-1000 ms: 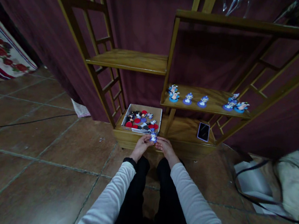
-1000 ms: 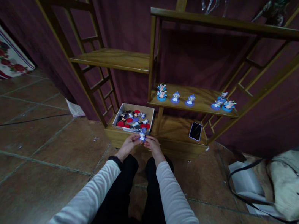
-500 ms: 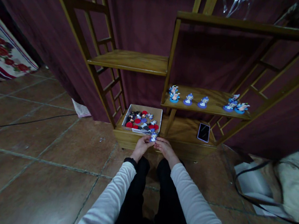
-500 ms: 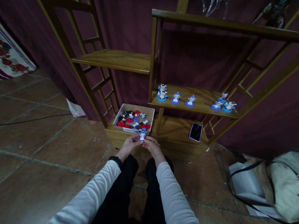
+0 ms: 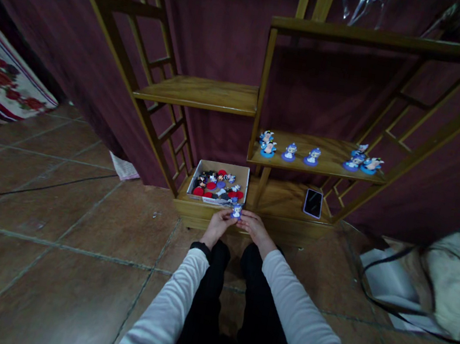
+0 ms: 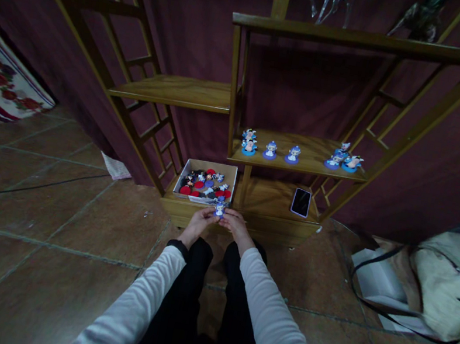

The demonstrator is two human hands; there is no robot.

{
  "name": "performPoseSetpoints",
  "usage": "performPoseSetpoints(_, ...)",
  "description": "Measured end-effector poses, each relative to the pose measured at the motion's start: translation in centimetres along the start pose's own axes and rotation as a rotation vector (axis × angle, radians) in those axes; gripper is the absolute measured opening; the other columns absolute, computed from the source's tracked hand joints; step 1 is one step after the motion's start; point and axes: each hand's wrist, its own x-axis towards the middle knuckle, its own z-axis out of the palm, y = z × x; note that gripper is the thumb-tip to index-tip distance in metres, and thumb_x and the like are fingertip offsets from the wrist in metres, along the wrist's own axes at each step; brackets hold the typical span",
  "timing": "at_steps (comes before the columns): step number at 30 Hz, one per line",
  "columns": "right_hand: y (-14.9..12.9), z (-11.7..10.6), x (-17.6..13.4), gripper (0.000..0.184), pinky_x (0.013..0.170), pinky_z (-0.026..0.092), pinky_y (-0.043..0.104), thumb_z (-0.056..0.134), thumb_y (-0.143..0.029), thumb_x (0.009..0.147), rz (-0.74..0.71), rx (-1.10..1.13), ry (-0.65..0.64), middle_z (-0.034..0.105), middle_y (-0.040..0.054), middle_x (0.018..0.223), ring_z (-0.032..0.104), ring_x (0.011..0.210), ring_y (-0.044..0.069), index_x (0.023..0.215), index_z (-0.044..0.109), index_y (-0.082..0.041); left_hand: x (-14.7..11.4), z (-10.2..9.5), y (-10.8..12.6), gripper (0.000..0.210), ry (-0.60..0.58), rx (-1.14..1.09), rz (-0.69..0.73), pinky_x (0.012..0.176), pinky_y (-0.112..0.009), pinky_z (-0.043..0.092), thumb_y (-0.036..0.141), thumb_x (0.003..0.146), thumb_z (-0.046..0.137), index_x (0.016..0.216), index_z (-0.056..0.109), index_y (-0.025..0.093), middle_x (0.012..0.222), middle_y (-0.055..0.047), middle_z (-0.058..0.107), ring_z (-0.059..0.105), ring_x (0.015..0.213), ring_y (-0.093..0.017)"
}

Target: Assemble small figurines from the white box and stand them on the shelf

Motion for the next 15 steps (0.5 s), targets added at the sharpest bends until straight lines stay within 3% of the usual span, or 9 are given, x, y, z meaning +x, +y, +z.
performPoseSetpoints(15,0.06,-0.09,-0.02,0.023,0.066,0.053,0.026,0.063,-0.013,0.067,-0.012,-0.021,-0.031,0.065,0.0003,0.065,0.062,0.059,0.01,0.089,0.06,-0.017,0.04,-0.29,-0.48,0.029,-0.056,0.035,0.006,0.068,-0.026,0.044,0.02,0.058,0.072,0.086,0.069,0.014,0.066,-0.001,0.063,0.054,0.063,-0.012)
